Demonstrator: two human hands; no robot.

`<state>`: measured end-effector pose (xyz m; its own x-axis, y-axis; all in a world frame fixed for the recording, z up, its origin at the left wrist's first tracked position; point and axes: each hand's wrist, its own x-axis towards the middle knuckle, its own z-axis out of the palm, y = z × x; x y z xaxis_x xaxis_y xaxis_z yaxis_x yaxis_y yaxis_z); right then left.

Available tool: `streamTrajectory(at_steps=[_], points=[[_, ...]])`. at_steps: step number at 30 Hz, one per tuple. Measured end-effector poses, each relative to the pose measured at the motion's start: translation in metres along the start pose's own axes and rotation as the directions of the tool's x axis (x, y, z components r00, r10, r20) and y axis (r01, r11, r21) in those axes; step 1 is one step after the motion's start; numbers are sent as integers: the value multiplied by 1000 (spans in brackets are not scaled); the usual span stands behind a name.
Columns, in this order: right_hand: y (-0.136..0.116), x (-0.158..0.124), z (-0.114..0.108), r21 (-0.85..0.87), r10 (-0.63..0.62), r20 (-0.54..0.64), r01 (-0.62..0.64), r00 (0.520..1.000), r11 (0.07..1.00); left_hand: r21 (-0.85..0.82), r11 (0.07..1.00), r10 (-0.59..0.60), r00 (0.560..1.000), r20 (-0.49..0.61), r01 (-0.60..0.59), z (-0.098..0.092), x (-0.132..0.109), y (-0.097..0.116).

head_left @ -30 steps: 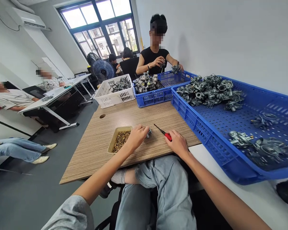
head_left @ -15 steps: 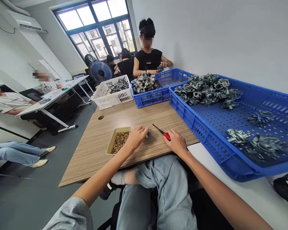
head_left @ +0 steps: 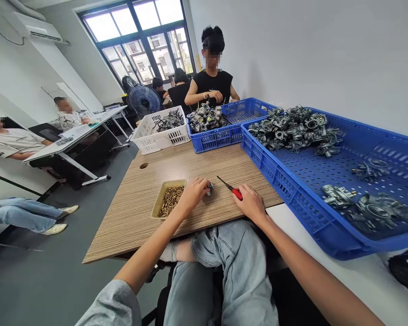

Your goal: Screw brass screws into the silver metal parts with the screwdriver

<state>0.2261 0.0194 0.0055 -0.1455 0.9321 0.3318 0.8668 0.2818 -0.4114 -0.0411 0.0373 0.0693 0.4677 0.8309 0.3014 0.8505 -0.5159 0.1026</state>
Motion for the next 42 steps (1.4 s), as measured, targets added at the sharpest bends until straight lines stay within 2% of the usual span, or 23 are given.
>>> streamTrajectory(at_steps=[4, 7, 11, 14, 18, 22, 27, 30, 34, 38, 42], points=[[1, 0, 1, 16, -6, -9, 6, 1000, 1000, -60, 997, -47, 997, -62, 43, 1, -2, 7], [3, 0, 3, 32, -8, -15, 8, 1000, 999, -122, 986, -134, 979, -152, 116, 6, -4, 15], [6, 0, 6, 51, -17, -18, 18, 1000, 999, -316, 915, -325, 921, -216, 249, 21, -10, 27], [9, 1, 9, 62, -29, -21, 30, 999, 998, -357, 884, -405, 877, -258, 303, 34, -17, 35], [13, 1, 13, 86, -40, -32, 43, 999, 995, -367, 878, -430, 842, -325, 307, 46, -28, 41], [15, 2, 15, 148, -24, -54, 32, 998, 989, -470, 839, -473, 795, -380, 275, 55, -34, 37], [16, 9, 8, 263, -12, -65, 28, 998, 964, -613, 769, -474, 807, -352, 184, 70, -32, 22], [12, 17, -5, 324, -33, -81, 58, 996, 944, -669, 727, -460, 832, -310, 153, 76, -31, 16], [-2, 23, -38, 363, -70, -94, 99, 993, 926, -692, 705, -463, 840, -282, 156, 80, -32, 14], [-22, 18, -80, 362, -84, -102, 116, 991, 925, -708, 691, -479, 827, -294, 149, 88, -32, 13], [-38, 7, -110, 313, -192, -82, 208, 978, 927, -730, 669, -502, 811, -301, 142, 97, -32, 11]])
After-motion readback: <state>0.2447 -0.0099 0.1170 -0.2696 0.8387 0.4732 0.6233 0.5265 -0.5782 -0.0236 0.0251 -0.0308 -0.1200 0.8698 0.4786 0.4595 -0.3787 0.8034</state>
